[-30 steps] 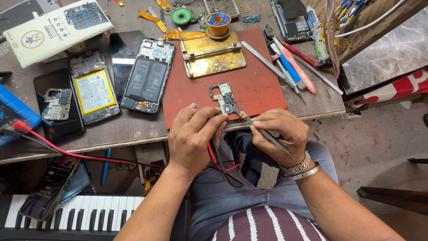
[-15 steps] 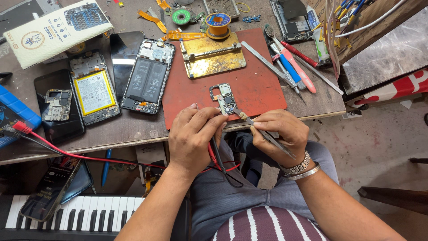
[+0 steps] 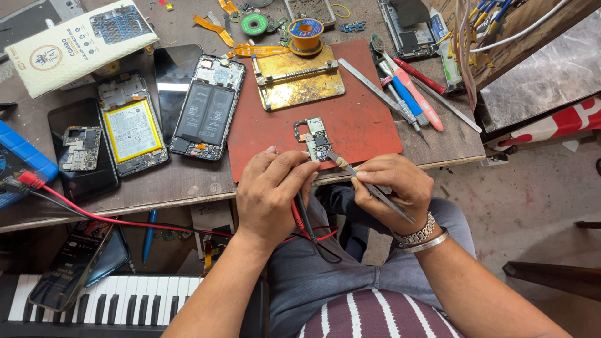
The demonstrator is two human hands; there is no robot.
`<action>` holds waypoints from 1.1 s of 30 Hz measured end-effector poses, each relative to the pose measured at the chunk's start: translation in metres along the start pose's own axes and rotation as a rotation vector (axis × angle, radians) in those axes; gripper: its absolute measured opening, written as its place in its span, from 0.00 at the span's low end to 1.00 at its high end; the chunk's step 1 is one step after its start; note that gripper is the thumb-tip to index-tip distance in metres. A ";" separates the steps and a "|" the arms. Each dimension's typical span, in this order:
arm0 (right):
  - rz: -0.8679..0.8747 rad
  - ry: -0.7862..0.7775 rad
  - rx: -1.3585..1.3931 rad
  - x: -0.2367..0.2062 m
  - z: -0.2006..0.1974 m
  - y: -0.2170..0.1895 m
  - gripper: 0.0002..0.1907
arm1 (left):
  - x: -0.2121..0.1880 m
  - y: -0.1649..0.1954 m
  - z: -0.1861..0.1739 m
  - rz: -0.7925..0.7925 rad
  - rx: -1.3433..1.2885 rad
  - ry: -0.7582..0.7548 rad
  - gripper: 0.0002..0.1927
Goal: The person sits at a repair workbench and cleans a disassembled phone motherboard, holding the board steady with one hand while scrubbing its surface with a small brush-like tool. They occasionally reposition the board and use tweezers, with other disassembled phones, a multimeter, and repair tools on the bench.
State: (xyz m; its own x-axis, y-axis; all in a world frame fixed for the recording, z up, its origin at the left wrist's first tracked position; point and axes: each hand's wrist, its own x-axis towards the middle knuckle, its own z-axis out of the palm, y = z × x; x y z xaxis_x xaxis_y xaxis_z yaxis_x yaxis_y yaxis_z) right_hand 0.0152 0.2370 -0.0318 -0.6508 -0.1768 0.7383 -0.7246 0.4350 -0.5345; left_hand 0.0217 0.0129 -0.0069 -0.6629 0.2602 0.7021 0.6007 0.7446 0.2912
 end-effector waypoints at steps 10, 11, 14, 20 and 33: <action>-0.029 0.000 -0.014 -0.001 0.000 0.001 0.12 | 0.000 0.000 0.001 -0.003 -0.005 0.002 0.09; -0.026 -0.001 -0.004 -0.001 0.000 0.001 0.12 | 0.000 0.000 0.001 -0.003 -0.005 0.002 0.10; -0.022 -0.003 0.009 -0.001 0.000 0.001 0.13 | 0.000 0.000 0.001 -0.002 -0.002 0.004 0.10; -0.045 0.003 -0.015 0.002 0.002 0.000 0.13 | 0.003 -0.001 -0.001 0.001 -0.005 0.005 0.09; -0.062 0.004 -0.022 0.003 0.002 0.000 0.14 | 0.002 -0.001 -0.001 0.001 -0.011 -0.005 0.10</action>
State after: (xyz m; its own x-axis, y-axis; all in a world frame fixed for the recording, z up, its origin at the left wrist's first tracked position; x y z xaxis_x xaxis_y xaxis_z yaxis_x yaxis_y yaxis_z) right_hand 0.0132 0.2344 -0.0307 -0.6041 -0.2003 0.7714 -0.7582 0.4425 -0.4789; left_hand 0.0200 0.0117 -0.0046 -0.6643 0.2643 0.6992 0.6063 0.7377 0.2971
